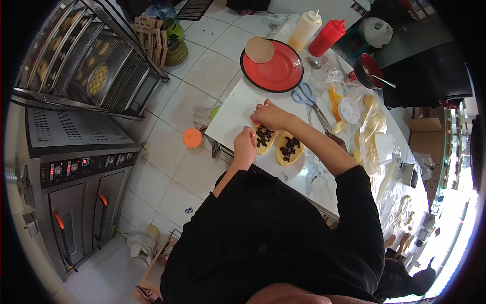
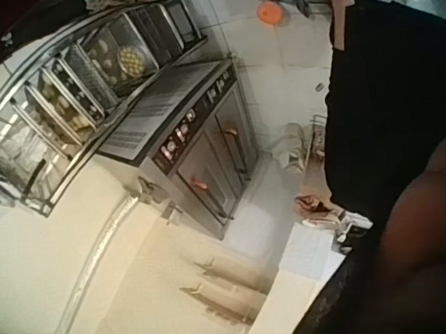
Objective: The person flattens pieces of dough using a rolling pin and by hand, places raisins on top, folds the dough over, cuts slits using a bench scraper, twists the dough, and places it into a paper baking cup.
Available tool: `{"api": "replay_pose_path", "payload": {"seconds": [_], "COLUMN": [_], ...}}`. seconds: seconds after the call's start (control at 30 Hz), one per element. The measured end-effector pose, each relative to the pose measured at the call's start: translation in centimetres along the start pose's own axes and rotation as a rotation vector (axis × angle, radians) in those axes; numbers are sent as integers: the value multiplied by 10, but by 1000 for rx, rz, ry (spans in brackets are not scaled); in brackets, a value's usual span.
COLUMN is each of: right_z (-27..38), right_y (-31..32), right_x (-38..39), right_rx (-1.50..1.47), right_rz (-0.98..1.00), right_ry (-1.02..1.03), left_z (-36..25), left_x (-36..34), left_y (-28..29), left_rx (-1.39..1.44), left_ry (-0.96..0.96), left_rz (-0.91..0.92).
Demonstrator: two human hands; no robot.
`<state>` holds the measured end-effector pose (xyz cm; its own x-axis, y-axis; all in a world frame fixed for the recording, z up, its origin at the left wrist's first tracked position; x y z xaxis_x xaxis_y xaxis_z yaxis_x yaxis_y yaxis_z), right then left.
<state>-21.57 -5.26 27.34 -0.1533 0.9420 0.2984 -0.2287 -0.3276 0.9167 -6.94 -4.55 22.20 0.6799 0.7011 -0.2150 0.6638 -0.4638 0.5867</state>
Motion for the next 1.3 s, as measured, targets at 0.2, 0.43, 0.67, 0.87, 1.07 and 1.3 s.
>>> {"api": "replay_pose_path", "payload": {"seconds": [0.2, 0.43, 0.67, 0.87, 1.07, 1.3], "right_z": [-5, -23, -31, -23, -28, -26], "right_y": [12, -2, -39, -48, -50, -49], "right_x": [13, 68, 92, 93, 86, 81], "right_rx": [-41, -262, -163, -420, -529, -636], "right_rz": [-107, -338, -458, -609, -670, -628], "right_ry": [-5, -52, -165, -449, -784, -905], "left_z": [21, -40, -48, -58, -52, -36], "left_x": [5, 15, 34, 22, -31, -65], "left_y": [7, 3, -20, -17, -23, -35], "left_rx": [533, 196, -300, -457, -268, -91], "left_ry": [285, 3, -311, -543, -355, -190], "left_rz": [-31, 40, 106, 70, 114, 106]}}
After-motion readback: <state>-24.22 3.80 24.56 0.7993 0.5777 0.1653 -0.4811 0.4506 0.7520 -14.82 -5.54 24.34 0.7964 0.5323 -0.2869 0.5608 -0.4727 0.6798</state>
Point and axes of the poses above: each hand's wrist, its own x-axis away from the middle knuckle, its own y-axis out of the back of the hand, z = x × y, the point moved 2 cm from there along -x, towards the middle knuckle, and after that the axes turned 14 degrees about -y, right-handed, at the moved point
